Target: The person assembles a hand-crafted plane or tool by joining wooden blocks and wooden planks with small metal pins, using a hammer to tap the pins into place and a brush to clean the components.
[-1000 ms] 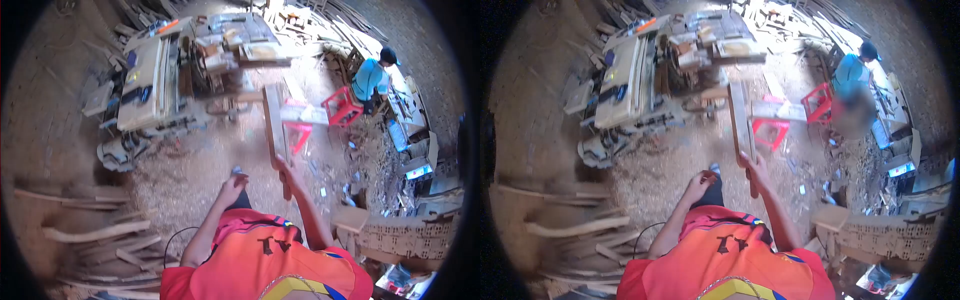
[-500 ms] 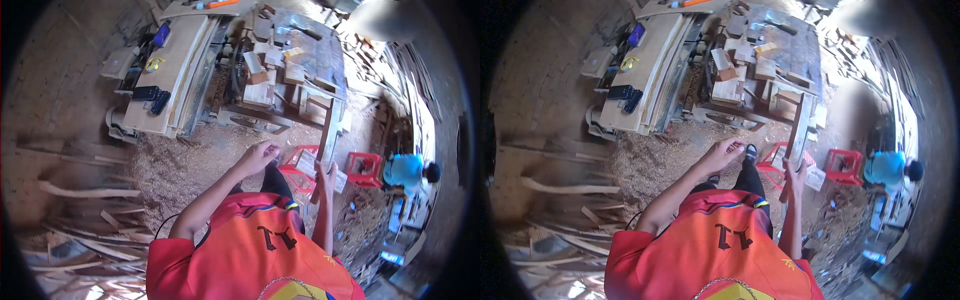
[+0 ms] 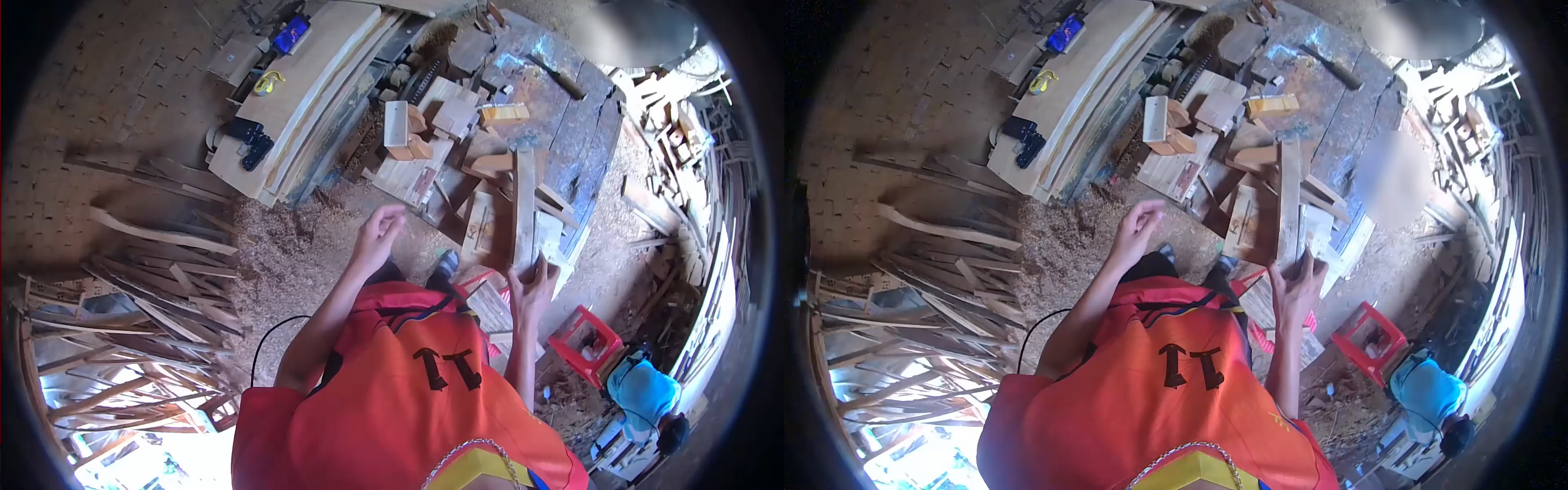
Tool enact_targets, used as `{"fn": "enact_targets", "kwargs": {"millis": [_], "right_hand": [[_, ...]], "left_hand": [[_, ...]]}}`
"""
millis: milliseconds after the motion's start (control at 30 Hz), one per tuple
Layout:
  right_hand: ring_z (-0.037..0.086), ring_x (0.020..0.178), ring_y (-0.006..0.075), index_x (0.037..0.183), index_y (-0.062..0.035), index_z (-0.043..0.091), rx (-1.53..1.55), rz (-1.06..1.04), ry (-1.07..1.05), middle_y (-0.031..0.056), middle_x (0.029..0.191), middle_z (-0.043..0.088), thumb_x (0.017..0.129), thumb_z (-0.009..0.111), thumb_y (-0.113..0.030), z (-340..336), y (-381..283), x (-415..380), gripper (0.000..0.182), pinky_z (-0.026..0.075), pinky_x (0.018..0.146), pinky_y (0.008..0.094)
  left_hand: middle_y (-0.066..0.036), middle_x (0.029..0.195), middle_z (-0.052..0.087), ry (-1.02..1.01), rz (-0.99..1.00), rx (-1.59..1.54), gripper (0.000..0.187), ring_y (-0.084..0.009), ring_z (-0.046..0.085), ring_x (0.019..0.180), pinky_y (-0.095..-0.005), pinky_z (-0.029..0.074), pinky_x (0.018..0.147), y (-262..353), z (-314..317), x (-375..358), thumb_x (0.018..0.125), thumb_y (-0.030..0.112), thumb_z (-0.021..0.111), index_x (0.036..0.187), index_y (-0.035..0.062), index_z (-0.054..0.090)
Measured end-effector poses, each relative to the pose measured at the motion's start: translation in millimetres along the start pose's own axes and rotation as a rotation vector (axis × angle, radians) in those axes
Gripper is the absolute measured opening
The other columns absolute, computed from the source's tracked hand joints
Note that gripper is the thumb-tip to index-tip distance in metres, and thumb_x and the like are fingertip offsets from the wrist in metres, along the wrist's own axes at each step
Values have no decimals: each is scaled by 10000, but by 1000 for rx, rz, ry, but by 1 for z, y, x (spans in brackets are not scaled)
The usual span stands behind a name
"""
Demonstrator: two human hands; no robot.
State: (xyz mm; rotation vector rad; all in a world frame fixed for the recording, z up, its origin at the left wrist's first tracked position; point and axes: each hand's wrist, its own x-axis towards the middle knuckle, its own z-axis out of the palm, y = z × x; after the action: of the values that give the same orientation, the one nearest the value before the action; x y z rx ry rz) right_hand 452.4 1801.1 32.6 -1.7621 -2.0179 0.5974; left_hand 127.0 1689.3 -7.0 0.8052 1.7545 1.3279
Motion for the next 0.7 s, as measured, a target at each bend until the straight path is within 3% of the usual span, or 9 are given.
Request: {"fn": "enact_targets", "kwargs": {"millis": [100, 133, 300, 333, 433, 467, 567, 600, 700], "right_hand": [[601, 1062, 394, 1398, 4, 568, 0, -45, 15, 212, 1158, 558, 775, 848, -326, 6, 5, 8, 759, 505, 938, 477], [594, 983, 345, 1384, 9, 573, -32, -101, 62, 187, 1122, 549, 801, 833, -305, 9, 7, 10, 712, 498, 902, 447], [585, 1137, 391, 1455, -16, 506, -41, -76, 79, 223, 1238, 551, 830, 840, -364, 2, -13, 7, 790, 475, 990, 475], [573, 1166, 411, 1464, -15, 493, -63, -80, 112, 234, 1262, 547, 831, 845, -392, 1, -18, 7, 817, 466, 1011, 489], [523, 1254, 432, 1496, -45, 466, -77, -69, 170, 244, 1332, 520, 842, 856, -400, -4, -29, 7, 840, 425, 1065, 517], [519, 1260, 429, 1496, -53, 470, -69, -85, 186, 242, 1337, 517, 845, 857, -380, -8, -36, 8, 824, 422, 1069, 516], [508, 1281, 416, 1485, -84, 496, -49, -125, 191, 233, 1360, 501, 871, 843, -301, -15, -55, 11, 738, 410, 1080, 524], [508, 1281, 416, 1482, -89, 501, -64, -147, 186, 232, 1359, 500, 876, 838, -295, -16, -58, 12, 723, 409, 1081, 527], [503, 1290, 417, 1465, -108, 526, -69, -161, 153, 229, 1358, 498, 894, 817, -263, -17, -66, 8, 659, 407, 1088, 531]], "left_hand": [[-111, 1172, 685, 78, 71, 47, 319, -192, 677, 1091, -336, 561, 931, 0, 3, 26, 1046, 171, 628, 1327, 24, 596], [-118, 1185, 671, 90, 86, 64, 339, -202, 667, 1107, -343, 559, 944, 3, 3, 32, 1039, 163, 638, 1343, 27, 577], [-162, 1240, 613, 193, 125, 139, 471, -240, 626, 1153, -363, 555, 981, 7, -4, 65, 999, 145, 696, 1412, 42, 495], [-186, 1302, 568, 201, 85, 150, 603, -275, 581, 1211, -392, 522, 1025, 6, -5, 71, 968, 181, 743, 1466, 37, 434], [-206, 1341, 535, 256, 259, 298, 748, -309, 540, 1262, -431, 467, 1075, 3, -4, 88, 923, 218, 796, 1500, 0, 371], [-191, 1403, 479, 239, 229, 286, 974, -287, 512, 1271, -441, 437, 1101, -7, -5, 100, 850, 278, 877, 1559, -2, 271], [-253, 1420, 446, 243, 302, 245, 1082, -352, 497, 1294, -488, 416, 1102, -5, -2, 125, 777, 252, 918, 1551, -49, 224], [-268, 1444, 423, 201, 319, 253, 1212, -362, 466, 1346, -491, 388, 1146, -11, -3, 137, 731, 220, 943, 1591, -31, 126], [-268, 1492, 383, 86, 380, 239, 1300, -369, 449, 1391, -491, 372, 1197, 7, -12, 152, 709, 183, 948, 1624, 15, 40]]}}
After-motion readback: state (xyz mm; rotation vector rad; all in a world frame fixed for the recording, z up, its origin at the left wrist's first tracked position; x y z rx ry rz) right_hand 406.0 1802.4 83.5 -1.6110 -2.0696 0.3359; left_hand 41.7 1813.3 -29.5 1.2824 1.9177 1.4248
